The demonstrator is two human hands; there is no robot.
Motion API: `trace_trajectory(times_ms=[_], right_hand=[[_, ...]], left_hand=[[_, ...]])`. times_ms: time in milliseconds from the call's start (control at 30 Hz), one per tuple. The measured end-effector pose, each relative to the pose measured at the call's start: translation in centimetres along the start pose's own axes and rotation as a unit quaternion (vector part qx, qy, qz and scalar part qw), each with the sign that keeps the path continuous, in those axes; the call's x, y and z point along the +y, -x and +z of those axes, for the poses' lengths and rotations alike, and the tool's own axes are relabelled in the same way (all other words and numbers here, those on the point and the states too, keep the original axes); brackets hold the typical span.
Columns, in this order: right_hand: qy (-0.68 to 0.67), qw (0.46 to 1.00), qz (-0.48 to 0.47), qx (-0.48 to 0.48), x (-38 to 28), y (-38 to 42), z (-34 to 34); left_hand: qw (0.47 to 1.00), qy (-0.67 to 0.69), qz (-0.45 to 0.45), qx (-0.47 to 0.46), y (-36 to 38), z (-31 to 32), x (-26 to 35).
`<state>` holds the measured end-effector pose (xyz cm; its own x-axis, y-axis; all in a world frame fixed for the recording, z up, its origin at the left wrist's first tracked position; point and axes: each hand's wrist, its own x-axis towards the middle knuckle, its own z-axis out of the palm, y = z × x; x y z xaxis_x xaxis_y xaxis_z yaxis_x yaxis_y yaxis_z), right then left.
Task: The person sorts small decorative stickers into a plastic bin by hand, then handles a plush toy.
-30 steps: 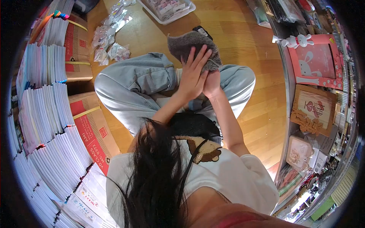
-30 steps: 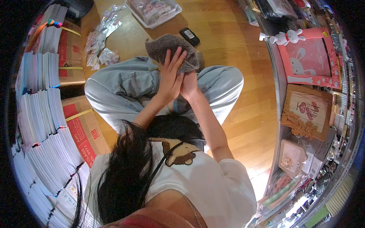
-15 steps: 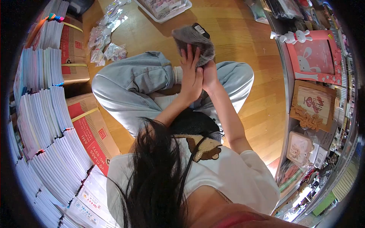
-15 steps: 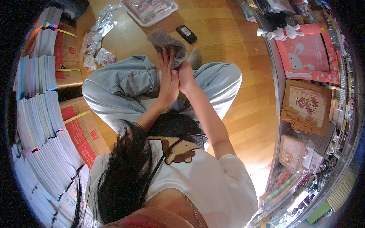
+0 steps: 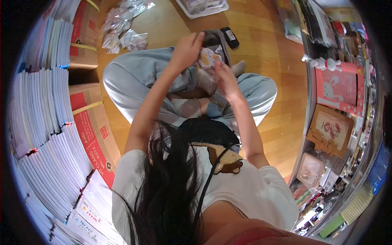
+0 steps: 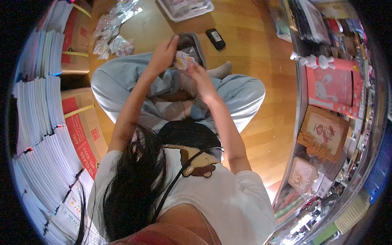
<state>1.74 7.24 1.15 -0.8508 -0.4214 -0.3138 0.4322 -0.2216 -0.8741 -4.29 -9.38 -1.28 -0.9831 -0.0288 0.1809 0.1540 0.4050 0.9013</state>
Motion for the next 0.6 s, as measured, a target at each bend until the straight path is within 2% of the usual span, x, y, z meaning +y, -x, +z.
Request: trace_trajectory(times_ms=[33, 67, 100, 167, 200, 267, 300, 333, 433, 500, 533, 600], right_hand=[[0.033, 0.999, -0.005, 0.027, -0.3, -0.5, -0.3], [0.066, 0.996, -0.011, 0.054, -0.7, -1.0, -0.4], [0.099, 0.992, -0.018, 0.081, -1.1, -1.7, -0.6], [0.228, 0.967, -0.107, 0.050, -2.0, -4.0, -0.7], [0.289, 0.945, -0.150, 0.035, -2.2, -5.3, -0.8], [0.425, 0.893, -0.135, 0.053, 0.7, -8.0, -3.1], [0.491, 0.859, -0.129, 0.062, 2.7, -9.3, -4.5], [0.590, 0.799, -0.081, 0.085, 4.7, -10.4, -5.7], [0.565, 0.805, -0.108, 0.144, 5.5, -10.6, -4.8], [0.450, 0.864, -0.204, 0.096, 4.7, -10.5, -3.0], [0.385, 0.886, -0.248, 0.074, 3.8, -10.2, -1.6], [0.420, 0.857, -0.294, 0.047, 2.1, -9.7, 1.0]], left_hand=[[0.999, -0.021, -0.004, 0.028, -0.3, -1.0, -1.4], [0.998, -0.026, -0.047, 0.037, -0.4, -2.2, -2.8], [0.994, 0.018, -0.070, 0.078, -0.3, -3.2, -3.0], [0.976, 0.103, -0.115, 0.154, 0.3, -5.4, -2.3], [0.964, 0.157, -0.138, 0.164, 0.6, -6.0, -2.2], [0.949, 0.213, -0.139, 0.184, 0.8, -6.5, -2.3], [0.941, 0.241, -0.138, 0.194, 0.8, -6.5, -2.2], [0.941, 0.235, -0.137, 0.202, 0.8, -6.6, -2.1], [0.945, 0.217, -0.136, 0.205, 0.6, -6.4, -1.9], [0.950, 0.208, -0.139, 0.185, 0.6, -5.9, -2.1], [0.936, 0.273, -0.182, 0.126, 0.6, -4.8, -3.5], [0.932, 0.311, -0.184, 0.030, 1.5, -2.8, -2.2]])
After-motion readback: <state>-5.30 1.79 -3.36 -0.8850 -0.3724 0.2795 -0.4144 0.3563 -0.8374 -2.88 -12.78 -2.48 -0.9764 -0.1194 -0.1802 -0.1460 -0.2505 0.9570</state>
